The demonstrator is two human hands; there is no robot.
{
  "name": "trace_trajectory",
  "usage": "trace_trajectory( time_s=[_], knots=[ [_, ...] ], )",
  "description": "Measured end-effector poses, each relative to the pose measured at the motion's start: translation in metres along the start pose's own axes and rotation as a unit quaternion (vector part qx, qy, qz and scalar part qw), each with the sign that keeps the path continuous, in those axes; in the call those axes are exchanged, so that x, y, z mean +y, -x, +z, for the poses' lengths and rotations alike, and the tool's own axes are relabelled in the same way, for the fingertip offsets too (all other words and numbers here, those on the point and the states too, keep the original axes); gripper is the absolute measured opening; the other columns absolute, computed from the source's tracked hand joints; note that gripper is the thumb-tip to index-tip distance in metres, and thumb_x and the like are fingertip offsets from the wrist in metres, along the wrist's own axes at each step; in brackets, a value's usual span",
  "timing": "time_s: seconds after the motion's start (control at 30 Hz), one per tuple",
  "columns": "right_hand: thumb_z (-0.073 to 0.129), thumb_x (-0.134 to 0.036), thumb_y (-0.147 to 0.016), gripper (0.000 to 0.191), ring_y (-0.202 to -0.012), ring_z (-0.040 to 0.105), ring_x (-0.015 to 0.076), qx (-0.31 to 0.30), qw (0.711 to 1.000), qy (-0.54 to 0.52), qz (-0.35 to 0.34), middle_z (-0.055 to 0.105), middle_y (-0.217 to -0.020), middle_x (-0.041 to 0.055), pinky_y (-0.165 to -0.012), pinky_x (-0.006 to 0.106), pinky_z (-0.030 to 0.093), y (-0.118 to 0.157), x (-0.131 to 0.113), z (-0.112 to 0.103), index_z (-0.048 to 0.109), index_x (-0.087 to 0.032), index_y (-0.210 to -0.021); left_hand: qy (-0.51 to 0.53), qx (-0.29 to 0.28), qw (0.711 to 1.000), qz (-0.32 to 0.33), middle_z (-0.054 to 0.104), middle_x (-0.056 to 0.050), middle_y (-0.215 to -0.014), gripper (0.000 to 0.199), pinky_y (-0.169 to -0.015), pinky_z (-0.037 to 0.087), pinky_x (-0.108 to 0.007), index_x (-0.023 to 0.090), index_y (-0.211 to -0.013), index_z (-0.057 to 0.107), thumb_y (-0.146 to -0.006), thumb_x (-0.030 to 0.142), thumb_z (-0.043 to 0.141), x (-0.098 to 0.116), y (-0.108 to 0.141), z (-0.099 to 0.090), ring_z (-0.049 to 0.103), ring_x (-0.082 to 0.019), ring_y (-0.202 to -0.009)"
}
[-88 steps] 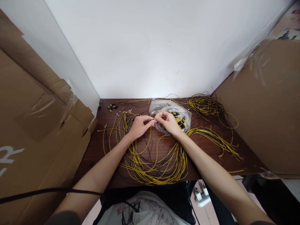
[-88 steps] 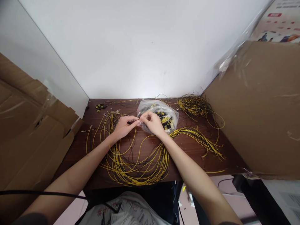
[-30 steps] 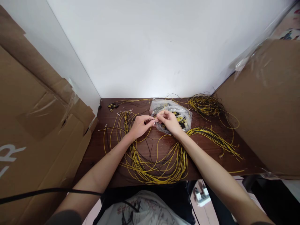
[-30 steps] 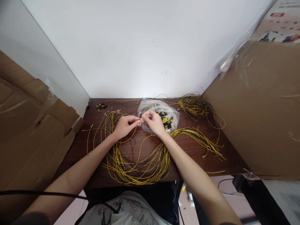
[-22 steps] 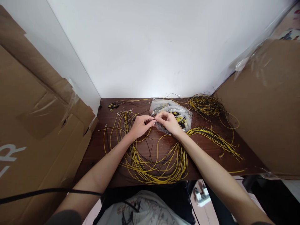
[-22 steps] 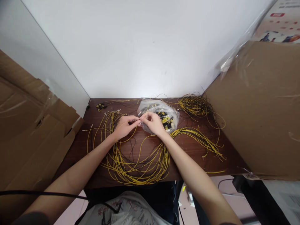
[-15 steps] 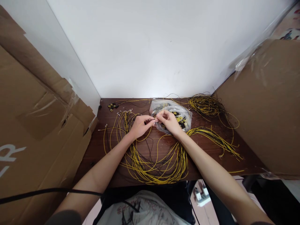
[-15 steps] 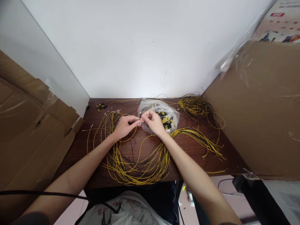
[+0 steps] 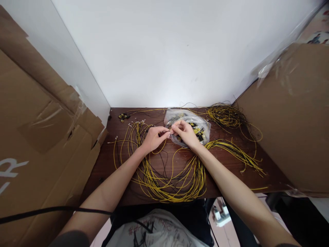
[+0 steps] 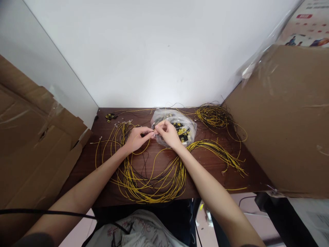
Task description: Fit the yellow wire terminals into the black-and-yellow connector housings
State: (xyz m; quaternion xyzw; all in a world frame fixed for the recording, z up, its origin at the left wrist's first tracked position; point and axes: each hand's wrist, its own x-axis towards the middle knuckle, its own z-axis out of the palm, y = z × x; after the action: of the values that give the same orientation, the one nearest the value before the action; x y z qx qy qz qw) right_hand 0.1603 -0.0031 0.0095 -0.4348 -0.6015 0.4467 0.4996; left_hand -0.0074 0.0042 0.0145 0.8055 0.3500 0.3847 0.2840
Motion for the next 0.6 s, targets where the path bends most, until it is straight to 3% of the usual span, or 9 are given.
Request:
trace_trajectory(
  time_s=[0.2,0.4,0.6],
  knots=[
    [0.061,-0.04,-0.076,0.023,-0.067,0.058,0.0149,-0.011,0.994,0.103,-0.016,0.063,-0.072,0.0024,-0.069,0.029,0.047,0.0007,0.0007,-0.0013,0.058,-0.017,-0.077,0.0,0.001,1.0,0.012,0.07,-0.003,-0.075,0.018,-0.067,0.045,-0.023,0.015,-0.079,0.069,-0.082,0.023,0.054,-0.0027,0.0003,0.0006,0.062,-0.014,-0.069],
    [0.054,-0.038,-0.081,0.02,-0.065,0.058,0.0144,-0.008,0.997,0.073,-0.037,0.061,-0.069,0.0014,-0.066,0.028,0.047,0.0009,0.0,-0.0008,0.051,-0.018,-0.079,0.003,-0.006,1.0,0.007,0.07,-0.004,-0.076,0.019,-0.065,0.046,-0.023,0.014,-0.08,0.069,-0.083,0.024,0.053,-0.0027,0.0005,0.0004,0.062,-0.014,-0.068],
    [0.057,-0.035,-0.079,0.018,-0.067,0.058,0.015,-0.002,0.986,0.161,-0.043,0.063,-0.072,0.0021,-0.067,0.028,0.045,0.003,-0.0038,-0.0002,0.059,-0.017,-0.081,-0.001,-0.004,1.0,0.014,0.07,-0.003,-0.074,0.019,-0.065,0.045,-0.023,0.014,-0.078,0.069,-0.082,0.024,0.054,-0.0026,0.0007,0.0001,0.061,-0.013,-0.067]
  ],
)
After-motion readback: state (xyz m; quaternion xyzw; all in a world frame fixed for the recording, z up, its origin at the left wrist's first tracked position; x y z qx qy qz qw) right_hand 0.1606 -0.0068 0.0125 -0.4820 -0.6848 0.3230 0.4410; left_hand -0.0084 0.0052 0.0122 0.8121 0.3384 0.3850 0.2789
